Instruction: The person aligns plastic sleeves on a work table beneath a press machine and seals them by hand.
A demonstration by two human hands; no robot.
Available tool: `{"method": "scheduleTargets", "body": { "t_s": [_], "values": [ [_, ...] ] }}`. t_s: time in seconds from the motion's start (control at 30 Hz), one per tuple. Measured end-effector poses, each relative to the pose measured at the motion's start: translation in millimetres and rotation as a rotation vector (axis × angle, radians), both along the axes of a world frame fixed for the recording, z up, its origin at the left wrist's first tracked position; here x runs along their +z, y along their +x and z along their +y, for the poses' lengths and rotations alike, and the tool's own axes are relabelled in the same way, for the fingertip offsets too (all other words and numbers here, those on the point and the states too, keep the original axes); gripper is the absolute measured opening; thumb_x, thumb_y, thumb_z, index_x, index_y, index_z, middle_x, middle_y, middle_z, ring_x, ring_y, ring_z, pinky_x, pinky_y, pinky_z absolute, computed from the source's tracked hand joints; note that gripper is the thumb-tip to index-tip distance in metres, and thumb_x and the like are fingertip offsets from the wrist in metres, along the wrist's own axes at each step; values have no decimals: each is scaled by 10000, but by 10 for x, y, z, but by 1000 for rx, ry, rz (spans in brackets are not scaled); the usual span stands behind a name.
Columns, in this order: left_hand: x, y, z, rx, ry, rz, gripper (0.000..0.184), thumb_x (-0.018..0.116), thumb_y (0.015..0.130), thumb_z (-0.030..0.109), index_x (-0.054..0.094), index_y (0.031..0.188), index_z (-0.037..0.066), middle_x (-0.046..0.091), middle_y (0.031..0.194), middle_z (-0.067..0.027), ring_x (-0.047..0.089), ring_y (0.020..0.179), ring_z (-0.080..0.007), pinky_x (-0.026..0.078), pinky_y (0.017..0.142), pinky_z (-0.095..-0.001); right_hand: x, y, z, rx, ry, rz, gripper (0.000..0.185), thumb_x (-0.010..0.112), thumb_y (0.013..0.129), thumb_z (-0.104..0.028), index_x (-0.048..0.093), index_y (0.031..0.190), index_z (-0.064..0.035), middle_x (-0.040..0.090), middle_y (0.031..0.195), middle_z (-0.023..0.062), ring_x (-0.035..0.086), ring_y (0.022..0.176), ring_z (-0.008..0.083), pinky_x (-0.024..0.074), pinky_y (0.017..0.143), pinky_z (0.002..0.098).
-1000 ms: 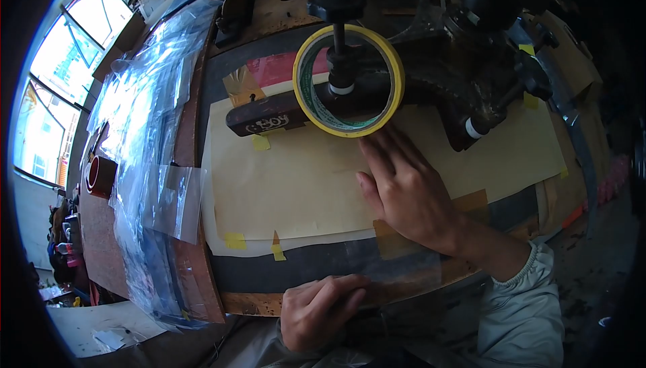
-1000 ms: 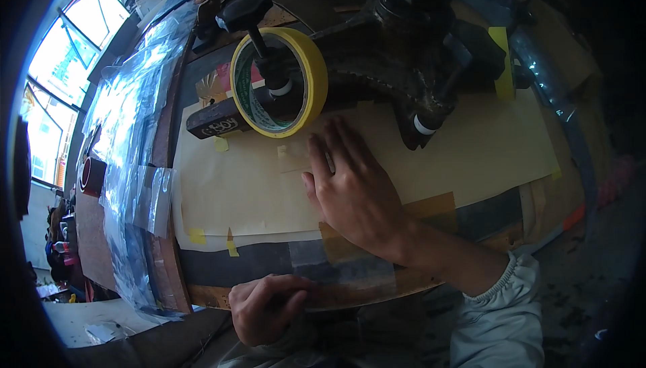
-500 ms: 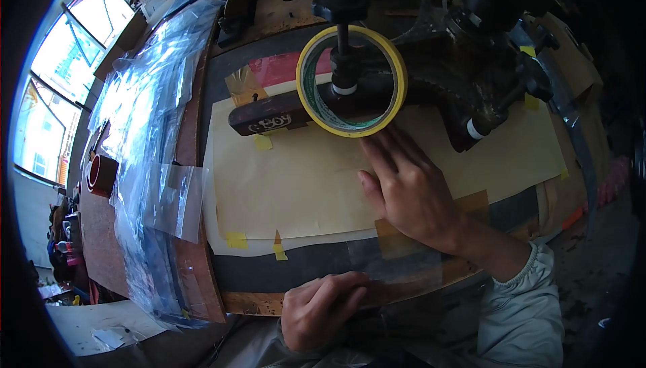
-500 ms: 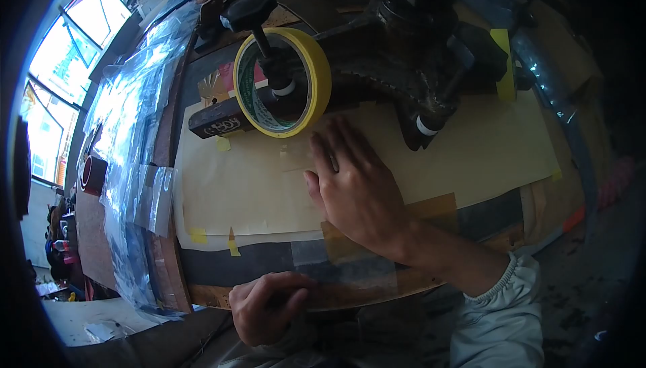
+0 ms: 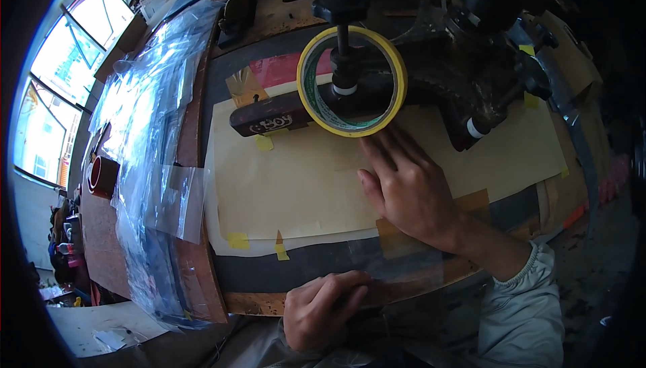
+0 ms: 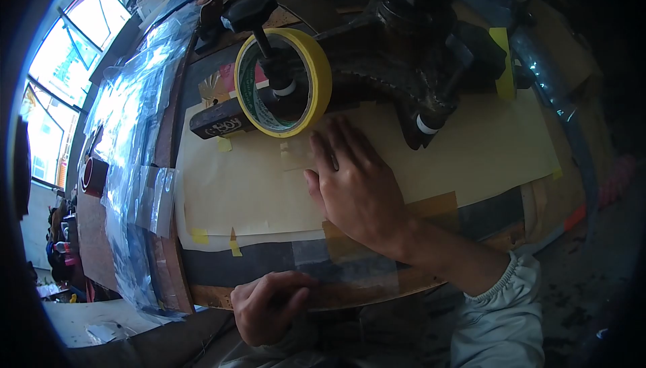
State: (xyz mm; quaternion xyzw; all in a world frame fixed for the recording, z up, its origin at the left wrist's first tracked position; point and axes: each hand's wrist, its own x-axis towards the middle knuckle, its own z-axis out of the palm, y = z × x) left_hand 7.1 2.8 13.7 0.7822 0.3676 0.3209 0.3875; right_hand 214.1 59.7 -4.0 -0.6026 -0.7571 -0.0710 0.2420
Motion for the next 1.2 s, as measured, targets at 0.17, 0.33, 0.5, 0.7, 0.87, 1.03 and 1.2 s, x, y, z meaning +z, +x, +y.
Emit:
{"method": "scheduleTargets", "body": {
  "t_s": [0.17, 0.33, 0.5, 0.7, 0.87, 1.03, 1.2],
  "values": [
    [-5, 10, 5, 2, 25, -14, 180, 731, 810, 18, 658, 974, 15, 713, 843, -105, 711, 695, -234, 565, 597, -311, 11, 0, 4, 1, 8, -10, 455, 628, 882, -203, 573, 1207, 110, 578, 1233, 303, 553, 1209, 401, 413, 1089, 433],
    [9, 12, -13, 18, -10, 14, 170, 726, 798, 1, 663, 955, 5, 721, 839, -103, 724, 722, -221, 576, 622, -302, 1, -4, 4, -3, 24, -15, 444, 627, 881, -201, 578, 1192, 112, 582, 1228, 308, 558, 1204, 402, 414, 1088, 434],
    [26, 43, -20, 48, -23, 3, 159, 713, 771, -55, 661, 920, -38, 735, 814, -107, 741, 766, -186, 592, 659, -274, -35, -4, 17, -10, 45, -14, 433, 631, 875, -199, 587, 1181, 104, 591, 1213, 315, 570, 1186, 410, 434, 1069, 428],
    [15, 50, -45, 79, -43, -5, 171, 700, 796, -62, 653, 957, -31, 732, 843, -89, 737, 786, -161, 583, 671, -262, -90, 11, 30, -15, 85, -3, 416, 629, 870, -194, 596, 1167, 94, 594, 1209, 311, 586, 1152, 414, 469, 1026, 420],
    [-34, 19, -29, 56, -19, -50, 171, 695, 850, 42, 653, 1012, 6, 729, 873, -86, 735, 806, -164, 568, 720, -270, -105, 17, 34, -2, 88, 67, 398, 622, 874, -187, 600, 1162, 86, 581, 1236, 302, 584, 1147, 405, 481, 1000, 419],
    [-97, 13, -22, 48, 47, -94, 170, 662, 862, 43, 644, 1027, 6, 718, 851, -102, 729, 789, -186, 552, 712, -286, 28, -23, -212, 12, 51, 95, 375, 617, 889, -191, 615, 1160, 68, 565, 1266, 297, 563, 1172, 406, 461, 1018, 419],
    [-114, 15, -40, 36, 97, -159, 168, 642, 856, 51, 636, 1020, 15, 691, 785, -119, 706, 693, -225, 534, 649, -314, 24, -256, -992, -24, -30, 315, 380, 610, 927, -244, 627, 1197, 22, 563, 1298, 271, 523, 1234, 409, 434, 1043, 423]
  ]
}}
